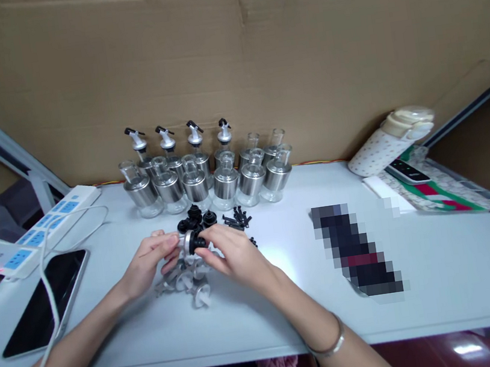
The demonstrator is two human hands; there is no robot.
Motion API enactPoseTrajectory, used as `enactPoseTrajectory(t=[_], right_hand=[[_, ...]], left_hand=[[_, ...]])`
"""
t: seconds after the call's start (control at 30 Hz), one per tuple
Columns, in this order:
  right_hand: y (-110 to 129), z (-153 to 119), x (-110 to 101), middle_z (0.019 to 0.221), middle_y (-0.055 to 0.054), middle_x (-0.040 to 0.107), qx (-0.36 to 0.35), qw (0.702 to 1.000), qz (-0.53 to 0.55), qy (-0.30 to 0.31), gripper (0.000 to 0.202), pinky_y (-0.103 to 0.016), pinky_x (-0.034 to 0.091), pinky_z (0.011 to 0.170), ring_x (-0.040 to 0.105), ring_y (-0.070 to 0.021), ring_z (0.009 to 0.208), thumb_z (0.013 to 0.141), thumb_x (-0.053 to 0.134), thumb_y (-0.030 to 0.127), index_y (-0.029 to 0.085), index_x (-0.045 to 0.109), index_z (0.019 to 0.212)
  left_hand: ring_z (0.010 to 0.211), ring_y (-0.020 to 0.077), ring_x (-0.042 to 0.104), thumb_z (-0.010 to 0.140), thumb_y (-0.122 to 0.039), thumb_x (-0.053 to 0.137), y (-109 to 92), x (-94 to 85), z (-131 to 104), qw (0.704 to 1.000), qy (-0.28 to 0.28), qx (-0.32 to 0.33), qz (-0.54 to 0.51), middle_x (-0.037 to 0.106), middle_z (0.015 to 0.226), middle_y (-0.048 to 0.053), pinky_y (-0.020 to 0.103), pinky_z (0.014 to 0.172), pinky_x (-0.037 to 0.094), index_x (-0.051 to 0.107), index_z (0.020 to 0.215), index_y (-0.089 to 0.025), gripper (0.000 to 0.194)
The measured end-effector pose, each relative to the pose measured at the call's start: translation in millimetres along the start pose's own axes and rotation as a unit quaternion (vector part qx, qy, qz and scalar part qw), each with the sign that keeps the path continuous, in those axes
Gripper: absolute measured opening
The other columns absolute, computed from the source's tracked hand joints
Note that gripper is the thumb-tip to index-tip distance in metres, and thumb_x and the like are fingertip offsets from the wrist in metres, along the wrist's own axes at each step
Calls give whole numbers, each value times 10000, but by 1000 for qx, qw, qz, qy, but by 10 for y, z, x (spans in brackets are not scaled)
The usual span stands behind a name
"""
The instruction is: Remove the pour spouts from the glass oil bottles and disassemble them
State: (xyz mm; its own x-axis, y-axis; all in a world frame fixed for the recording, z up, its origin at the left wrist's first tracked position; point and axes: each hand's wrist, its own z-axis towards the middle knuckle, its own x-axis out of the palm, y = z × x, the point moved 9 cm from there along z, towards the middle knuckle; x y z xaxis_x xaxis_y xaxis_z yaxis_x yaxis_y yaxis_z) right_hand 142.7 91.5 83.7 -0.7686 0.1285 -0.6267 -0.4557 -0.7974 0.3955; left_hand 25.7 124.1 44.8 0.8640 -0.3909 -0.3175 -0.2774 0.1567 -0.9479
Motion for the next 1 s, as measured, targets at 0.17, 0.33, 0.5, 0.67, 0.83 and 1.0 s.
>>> enactPoseTrajectory(t=[0.17,0.33,0.5,0.67,0.83,1.0], right_hand=[[151,24,-36,809,-96,666,-71,996,-49,-4,143,-286,529,665,626,-172,723,931,460,239,154,546,1008],[209,-6,-70,885,-119,664,-118,990,-76,3,209,-330,533,730,639,-206,845,911,481,196,161,514,1114],[-78,-49,-420,909,-78,664,-35,990,-77,-115,273,-358,531,726,640,-201,820,887,483,154,249,513,1141],[-305,-49,-491,986,-98,649,49,985,-94,-135,267,-358,528,754,635,-199,830,884,505,169,229,576,1134],[-363,-41,-422,954,-89,653,78,986,-86,-124,240,-333,530,727,635,-185,807,885,512,188,213,577,1114],[-441,-34,-348,935,-85,676,93,987,-85,-95,135,-337,525,714,639,-203,831,891,515,225,210,580,1009]], left_hand=[[395,77,190,798,-610,452,67,120,-20,987,41,-79,-131,257,381,-67,274,483,186,265,496,-220,527],[399,86,208,825,-553,447,81,153,-33,976,74,-92,-183,195,363,-72,274,492,231,224,480,-224,526],[504,141,386,832,-565,421,123,-477,68,992,-111,-28,-59,357,433,-33,303,621,353,311,513,-219,484],[845,217,526,912,-404,380,170,-723,115,939,-184,-1,292,627,838,36,386,861,281,568,798,-189,308],[962,233,530,938,-348,363,273,-647,151,930,-132,-9,344,626,1023,67,399,895,265,581,1015,-191,279],[1100,241,462,924,-431,406,128,-353,93,950,29,46,308,584,1101,48,401,957,262,617,1064,-253,310]])
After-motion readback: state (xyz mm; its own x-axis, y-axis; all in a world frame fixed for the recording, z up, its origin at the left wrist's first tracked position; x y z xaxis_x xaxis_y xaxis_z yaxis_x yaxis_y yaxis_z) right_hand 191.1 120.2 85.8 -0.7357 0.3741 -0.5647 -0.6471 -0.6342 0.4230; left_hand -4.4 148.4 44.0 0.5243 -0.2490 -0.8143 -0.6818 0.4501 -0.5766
